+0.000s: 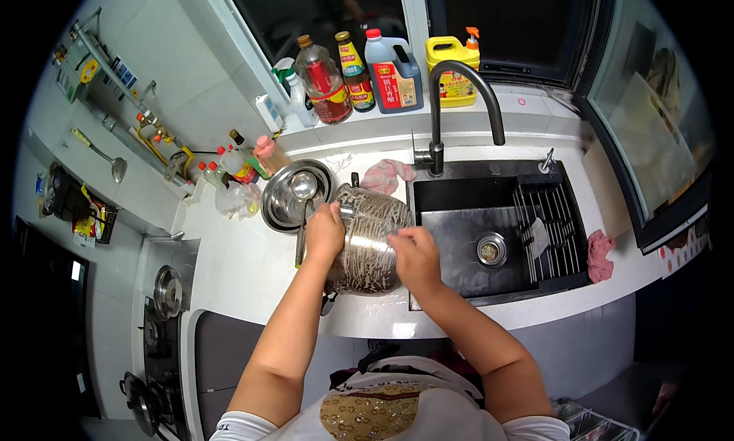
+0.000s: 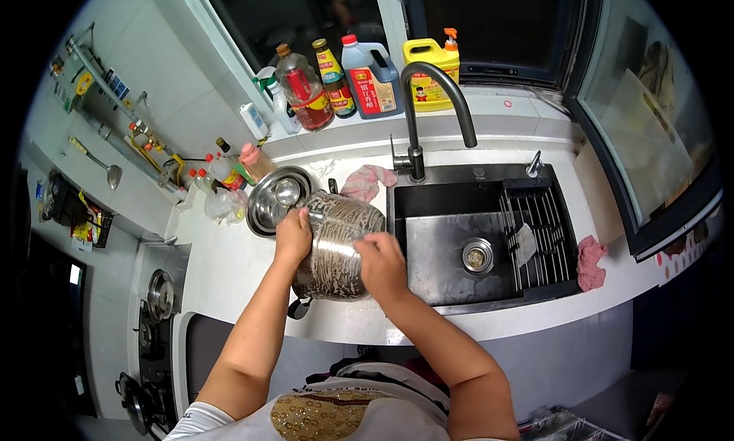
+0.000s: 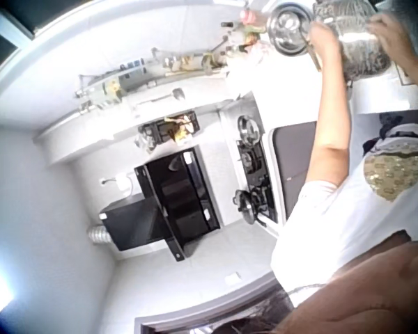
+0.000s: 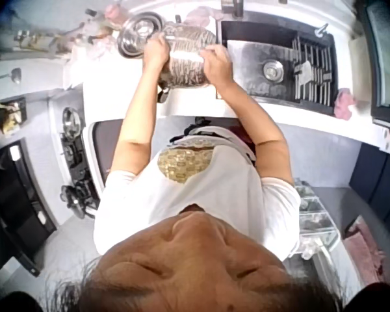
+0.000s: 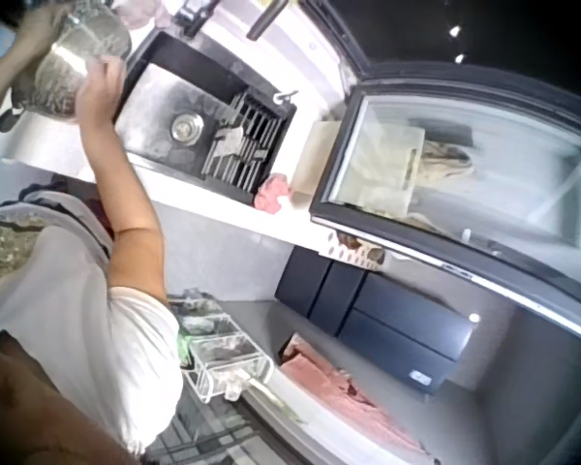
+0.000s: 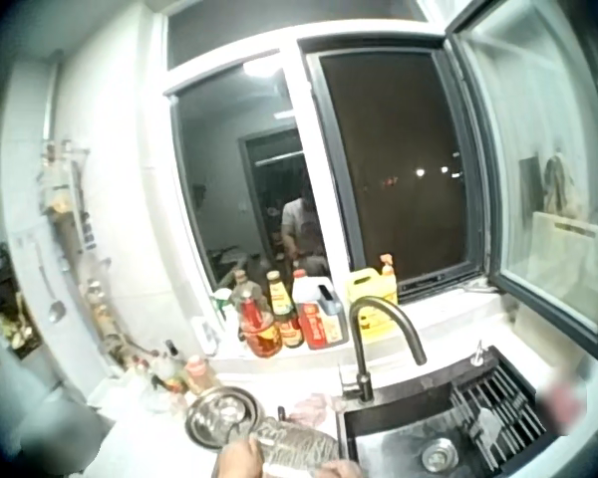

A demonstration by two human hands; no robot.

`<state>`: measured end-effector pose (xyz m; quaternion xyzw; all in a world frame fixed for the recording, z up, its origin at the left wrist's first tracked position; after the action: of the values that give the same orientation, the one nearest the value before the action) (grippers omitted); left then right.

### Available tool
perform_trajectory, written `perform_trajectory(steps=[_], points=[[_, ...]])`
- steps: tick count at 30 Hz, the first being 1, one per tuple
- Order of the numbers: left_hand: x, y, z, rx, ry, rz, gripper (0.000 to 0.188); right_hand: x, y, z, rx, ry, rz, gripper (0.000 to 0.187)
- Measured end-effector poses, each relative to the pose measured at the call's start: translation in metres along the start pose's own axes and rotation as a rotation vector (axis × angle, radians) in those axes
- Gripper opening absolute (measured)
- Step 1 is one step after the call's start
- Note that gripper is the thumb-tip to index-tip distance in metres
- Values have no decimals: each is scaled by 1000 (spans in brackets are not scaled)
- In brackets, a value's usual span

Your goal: The person scrubs the exterior and interior surfaces of a metal pot using a scouring pad over a sink, turning the pot over to reach different areas.

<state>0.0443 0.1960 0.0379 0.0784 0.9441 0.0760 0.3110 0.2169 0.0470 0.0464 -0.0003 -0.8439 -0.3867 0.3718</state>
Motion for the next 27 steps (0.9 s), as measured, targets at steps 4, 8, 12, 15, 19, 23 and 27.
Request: perform_trajectory(steps=[4,8,12,15,19,23,27], points=[[-4,-9,-9,-9,-392,209,27,44,-14,13,133,-28,-287,14],[24,-48,2,154,-534,153,28,-1,20,4,-57,-93,-15,15],[33,-72,3,168,-608,66,30,55,-26,29,199,-115,-418,11],[29,-71,6,143,-605,54,30,45,-16,30,225,-140,-349,11],[25,-66,8,43,-552,53,31,11,23,13,32,-101,-100,21],[14,-60,11,-3,-506,58,33,33,-16,19,171,-132,-302,22],[14,-58,7,-17,-469,76,36,25,10,30,141,-119,-206,21]])
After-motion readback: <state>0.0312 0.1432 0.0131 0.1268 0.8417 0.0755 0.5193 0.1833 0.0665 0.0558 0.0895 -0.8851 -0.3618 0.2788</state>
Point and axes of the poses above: each hand's wrist, its own y-axis towards the middle knuckle, its own z-axis out of the palm, x = y × z, the point moved 10 cm from there along y, towards the middle knuckle, and after that the axes turned 8 degrees about -y, right-handed, at the moved point
